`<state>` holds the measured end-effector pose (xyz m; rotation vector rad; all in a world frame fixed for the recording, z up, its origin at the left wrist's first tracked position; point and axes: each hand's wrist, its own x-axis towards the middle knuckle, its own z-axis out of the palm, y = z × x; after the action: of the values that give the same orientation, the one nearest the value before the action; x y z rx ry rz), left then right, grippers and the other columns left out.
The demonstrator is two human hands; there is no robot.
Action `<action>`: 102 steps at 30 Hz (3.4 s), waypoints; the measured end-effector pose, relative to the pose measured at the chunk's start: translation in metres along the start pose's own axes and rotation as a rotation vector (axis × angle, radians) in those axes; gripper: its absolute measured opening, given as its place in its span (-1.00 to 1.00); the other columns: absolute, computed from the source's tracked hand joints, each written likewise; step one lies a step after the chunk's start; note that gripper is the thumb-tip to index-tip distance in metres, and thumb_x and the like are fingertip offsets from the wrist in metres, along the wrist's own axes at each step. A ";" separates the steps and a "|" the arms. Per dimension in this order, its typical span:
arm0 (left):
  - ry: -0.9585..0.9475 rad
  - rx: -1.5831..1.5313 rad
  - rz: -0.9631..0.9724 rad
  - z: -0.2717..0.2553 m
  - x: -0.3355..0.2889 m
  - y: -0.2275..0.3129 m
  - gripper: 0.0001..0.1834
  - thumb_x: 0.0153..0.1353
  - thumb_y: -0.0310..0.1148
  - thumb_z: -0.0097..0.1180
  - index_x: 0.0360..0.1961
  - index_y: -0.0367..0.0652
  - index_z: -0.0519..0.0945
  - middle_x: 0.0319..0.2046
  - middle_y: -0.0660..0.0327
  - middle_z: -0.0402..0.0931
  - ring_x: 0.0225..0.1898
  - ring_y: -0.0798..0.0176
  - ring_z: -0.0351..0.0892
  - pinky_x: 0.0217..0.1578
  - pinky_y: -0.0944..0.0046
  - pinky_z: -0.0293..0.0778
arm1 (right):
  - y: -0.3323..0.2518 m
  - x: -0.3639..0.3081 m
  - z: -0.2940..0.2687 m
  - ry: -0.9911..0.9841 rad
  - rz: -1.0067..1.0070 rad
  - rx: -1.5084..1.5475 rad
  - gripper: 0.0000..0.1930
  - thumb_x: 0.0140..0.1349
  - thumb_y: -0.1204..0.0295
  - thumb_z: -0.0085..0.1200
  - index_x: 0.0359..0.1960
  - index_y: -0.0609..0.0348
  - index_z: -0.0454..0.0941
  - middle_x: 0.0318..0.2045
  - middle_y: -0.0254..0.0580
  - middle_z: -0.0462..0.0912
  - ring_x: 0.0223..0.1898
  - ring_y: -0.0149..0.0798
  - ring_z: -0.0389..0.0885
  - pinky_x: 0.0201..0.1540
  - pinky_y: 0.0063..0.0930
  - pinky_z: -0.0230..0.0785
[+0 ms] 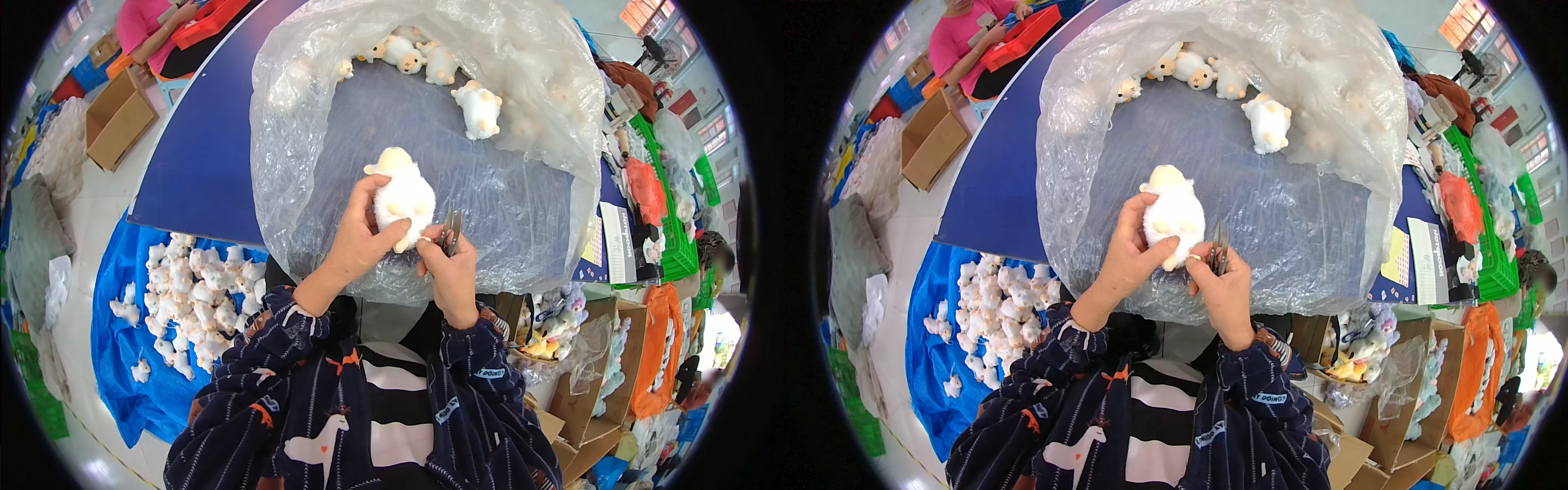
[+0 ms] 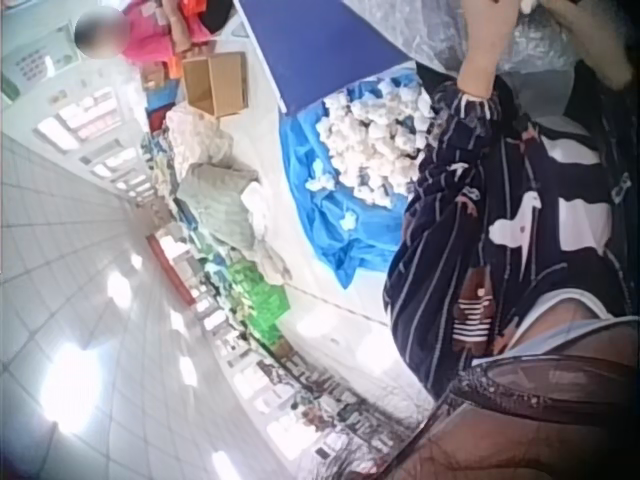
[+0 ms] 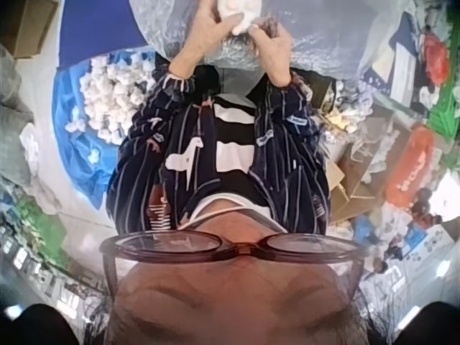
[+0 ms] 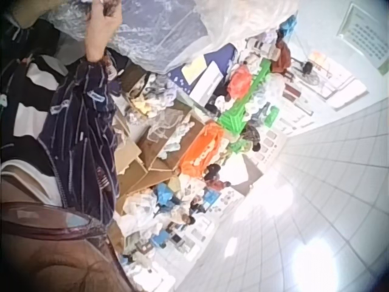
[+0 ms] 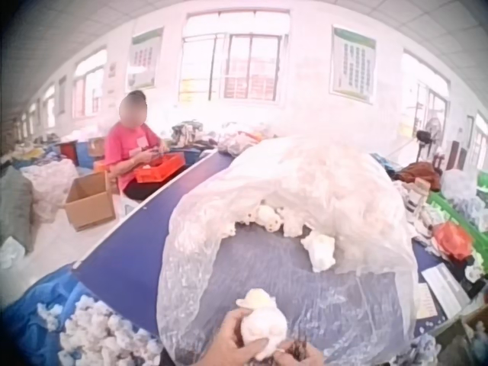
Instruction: The person repeatedly picks up small white plush toys from a plastic bag on a table and uses scissors to trim loose threads or excess material from the toys. After trimming, the person places the toys back into the bag. The process is repeated for multiple toys throughout the clip.
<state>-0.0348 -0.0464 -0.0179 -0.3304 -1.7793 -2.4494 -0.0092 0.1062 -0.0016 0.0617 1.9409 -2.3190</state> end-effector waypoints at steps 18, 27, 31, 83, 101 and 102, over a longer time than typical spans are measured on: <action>0.012 0.114 -0.155 0.000 -0.004 0.015 -0.31 0.11 -0.37 0.19 0.22 -0.26 0.17 -0.23 0.09 0.44 -0.38 0.39 0.50 -0.36 0.42 0.45 | 0.000 0.006 -0.008 0.107 -0.324 -0.380 -0.85 0.12 0.52 0.14 -0.29 0.31 0.52 -0.50 -0.40 0.47 -0.50 -0.59 0.32 -0.47 -0.69 0.19; -0.008 0.220 -0.119 -0.002 0.001 0.009 -0.34 0.08 -0.39 0.20 0.19 -0.27 0.22 -0.33 0.15 0.47 -0.37 0.39 0.51 -0.35 0.42 0.45 | -0.001 0.011 -0.016 0.014 -0.625 -0.589 -0.78 0.04 0.57 0.18 -0.24 0.26 0.50 -0.44 -0.24 0.53 -0.44 -0.42 0.49 -0.40 -0.59 0.34; -0.115 0.211 -0.086 -0.003 -0.001 0.006 -0.34 0.04 -0.45 0.21 0.18 -0.20 0.25 -0.21 0.14 0.43 -0.27 0.34 0.50 -0.27 0.37 0.49 | -0.008 0.016 -0.021 -0.016 -0.684 -0.691 -0.78 0.00 0.55 0.18 -0.27 0.26 0.50 -0.46 -0.22 0.53 -0.44 -0.41 0.51 -0.40 -0.56 0.35; 0.011 0.615 0.297 0.009 -0.005 0.021 -0.63 -0.15 -0.52 0.24 -0.20 -0.12 0.58 -0.19 0.18 0.33 -0.21 0.24 0.45 -0.33 0.35 0.45 | -0.030 0.008 -0.010 -0.134 -0.080 -0.299 -0.78 0.10 0.41 0.18 -0.29 0.31 0.54 -0.49 -0.31 0.55 -0.56 -0.54 0.44 -0.53 -0.69 0.28; 0.078 0.786 0.279 0.023 -0.003 0.035 -0.66 -0.27 -0.51 0.21 -0.32 -0.15 0.60 -0.27 0.19 0.36 -0.33 0.21 0.48 -0.42 0.29 0.46 | -0.031 -0.018 -0.021 0.152 -0.783 -1.012 -0.66 -0.08 0.41 0.30 -0.24 0.23 0.53 -0.47 -0.18 0.50 -0.55 -0.19 0.51 -0.55 -0.43 0.35; 0.094 0.804 0.302 0.024 -0.001 0.032 -0.65 -0.27 -0.51 0.21 -0.32 -0.14 0.60 -0.26 0.19 0.36 -0.32 0.20 0.47 -0.42 0.29 0.46 | -0.033 -0.017 -0.024 0.176 -0.763 -1.008 -0.66 -0.07 0.40 0.29 -0.24 0.22 0.53 -0.48 -0.18 0.50 -0.55 -0.19 0.51 -0.55 -0.42 0.35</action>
<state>-0.0240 -0.0336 0.0190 -0.3536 -2.2696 -1.3752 0.0027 0.1366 0.0277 -0.6757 3.3925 -1.2717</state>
